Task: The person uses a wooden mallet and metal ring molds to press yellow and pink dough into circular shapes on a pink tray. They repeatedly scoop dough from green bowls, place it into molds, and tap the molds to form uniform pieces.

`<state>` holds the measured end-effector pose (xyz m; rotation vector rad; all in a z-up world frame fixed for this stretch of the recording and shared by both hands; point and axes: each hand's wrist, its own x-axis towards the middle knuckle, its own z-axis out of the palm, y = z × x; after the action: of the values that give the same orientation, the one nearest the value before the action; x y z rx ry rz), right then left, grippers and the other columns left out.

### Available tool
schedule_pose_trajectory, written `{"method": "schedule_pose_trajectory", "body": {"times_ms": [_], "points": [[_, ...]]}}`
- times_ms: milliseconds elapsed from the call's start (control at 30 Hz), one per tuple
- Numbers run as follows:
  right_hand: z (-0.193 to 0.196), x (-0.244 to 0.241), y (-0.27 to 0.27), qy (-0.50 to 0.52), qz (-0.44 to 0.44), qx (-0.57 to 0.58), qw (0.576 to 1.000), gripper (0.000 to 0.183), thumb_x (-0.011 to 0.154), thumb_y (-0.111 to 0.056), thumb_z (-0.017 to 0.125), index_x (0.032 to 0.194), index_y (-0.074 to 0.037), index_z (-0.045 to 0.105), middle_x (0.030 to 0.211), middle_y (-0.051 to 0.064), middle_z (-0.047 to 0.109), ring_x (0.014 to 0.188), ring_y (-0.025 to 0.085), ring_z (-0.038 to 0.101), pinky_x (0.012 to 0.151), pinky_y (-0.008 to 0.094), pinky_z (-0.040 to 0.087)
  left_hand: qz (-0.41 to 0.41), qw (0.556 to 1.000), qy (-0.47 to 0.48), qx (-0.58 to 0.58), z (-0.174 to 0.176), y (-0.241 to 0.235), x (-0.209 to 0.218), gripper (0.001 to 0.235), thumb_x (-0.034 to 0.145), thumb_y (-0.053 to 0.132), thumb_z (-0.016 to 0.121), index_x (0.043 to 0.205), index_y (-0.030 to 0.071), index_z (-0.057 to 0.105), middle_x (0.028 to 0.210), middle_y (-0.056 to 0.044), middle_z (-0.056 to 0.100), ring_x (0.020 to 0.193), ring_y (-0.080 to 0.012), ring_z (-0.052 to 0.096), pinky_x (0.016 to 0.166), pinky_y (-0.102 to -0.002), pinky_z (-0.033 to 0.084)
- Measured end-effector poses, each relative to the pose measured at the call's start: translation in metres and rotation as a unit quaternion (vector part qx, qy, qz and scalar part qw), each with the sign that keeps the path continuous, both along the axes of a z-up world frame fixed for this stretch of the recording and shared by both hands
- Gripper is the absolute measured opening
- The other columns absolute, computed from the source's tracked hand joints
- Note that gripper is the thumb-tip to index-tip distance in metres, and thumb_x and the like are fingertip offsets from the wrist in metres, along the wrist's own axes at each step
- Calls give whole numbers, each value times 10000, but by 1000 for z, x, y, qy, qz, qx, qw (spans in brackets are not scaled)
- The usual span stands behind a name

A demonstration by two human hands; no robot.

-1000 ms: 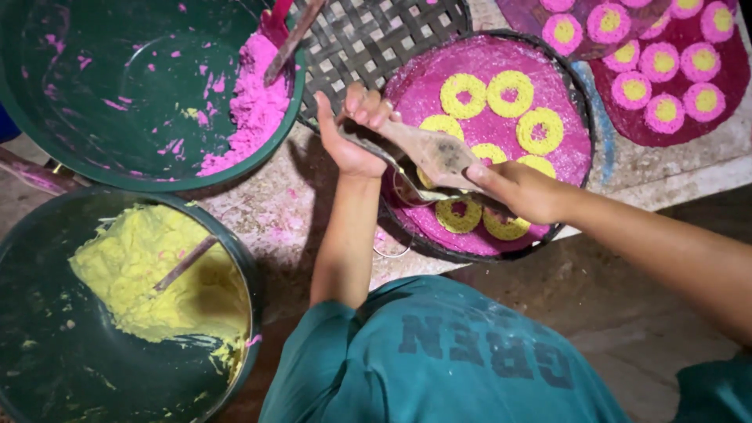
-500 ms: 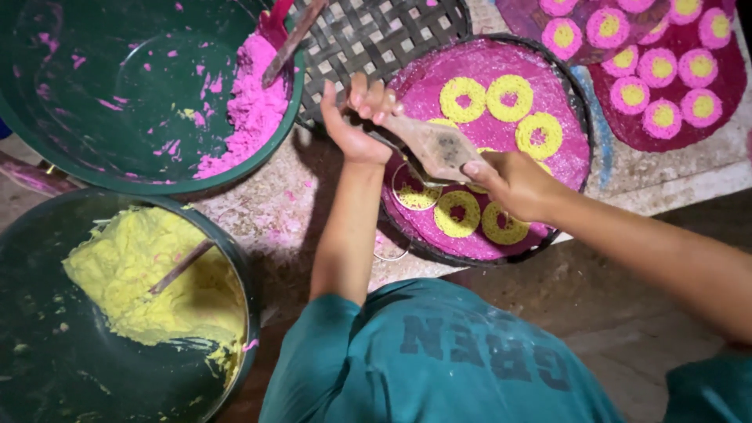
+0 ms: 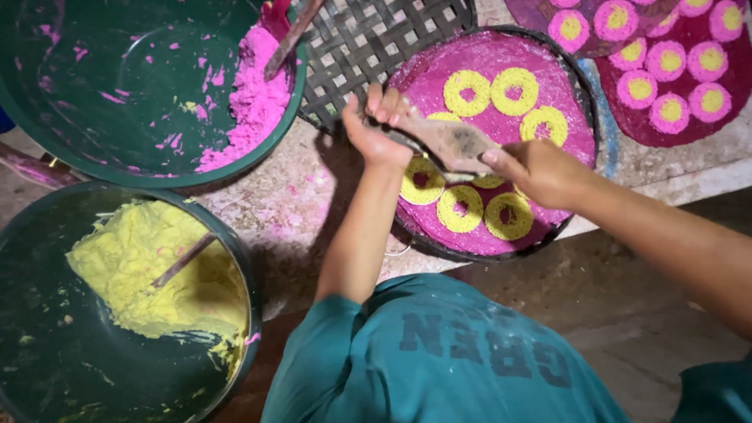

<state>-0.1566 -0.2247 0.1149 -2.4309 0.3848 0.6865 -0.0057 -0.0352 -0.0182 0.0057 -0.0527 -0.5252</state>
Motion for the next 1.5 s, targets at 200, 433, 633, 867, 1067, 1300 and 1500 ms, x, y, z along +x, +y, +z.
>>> {"method": "schedule_pose_trajectory", "body": {"times_ms": [200,433,633,867,1067,1300,1500], "points": [[-17,-14,-20,-163,-39,62,984,670,995,-604,481,1094,22,697,795,145,665,735,248,630,662,410,494,-27,958,-109,265,16,24,7,606,954,604,495,1155,47,624,1148,-127,664,1096,-258,613,1021,-397,469],[-50,-61,-13,-312,-161,248,903,821,999,-772,286,1064,-28,628,741,48,584,628,118,534,557,280,410,36,401,-517,755,28,74,-84,1172,588,413,969,1508,62,335,1394,-225,493,1346,-405,407,1097,-559,263],[-62,-75,8,-357,-201,387,826,836,1019,-787,283,1170,-15,568,841,69,591,721,155,564,624,301,441,134,393,-530,739,28,72,-92,1111,642,372,982,1500,54,353,1398,-171,518,1345,-367,435,1136,-606,210],[-114,31,10,-163,-379,451,792,489,1042,-559,409,1113,-96,549,728,30,552,610,163,533,517,310,424,239,498,-329,766,12,138,-100,1042,705,261,919,1521,7,323,1454,-227,427,1366,-405,430,1184,-499,336],[-170,185,88,-227,-286,407,837,368,956,-299,743,1173,-33,609,947,51,690,771,127,641,620,284,522,58,320,-306,895,-7,194,-124,1230,571,320,970,1510,10,238,1446,-261,346,1354,-460,317,1102,-605,236],[-228,240,154,-337,-187,204,900,323,806,-128,786,1075,32,704,988,174,753,904,265,716,807,389,561,-11,266,-309,913,-15,204,-140,1218,568,329,963,1518,112,234,1456,-162,359,1371,-388,301,1119,-594,219],[-210,243,132,-201,-62,-31,977,798,814,-253,797,1456,-42,374,1502,289,361,1310,481,369,1007,634,352,-61,266,-290,917,-23,212,-128,1265,555,331,964,1568,174,222,1500,-118,347,1384,-364,283,1146,-587,194]]}}
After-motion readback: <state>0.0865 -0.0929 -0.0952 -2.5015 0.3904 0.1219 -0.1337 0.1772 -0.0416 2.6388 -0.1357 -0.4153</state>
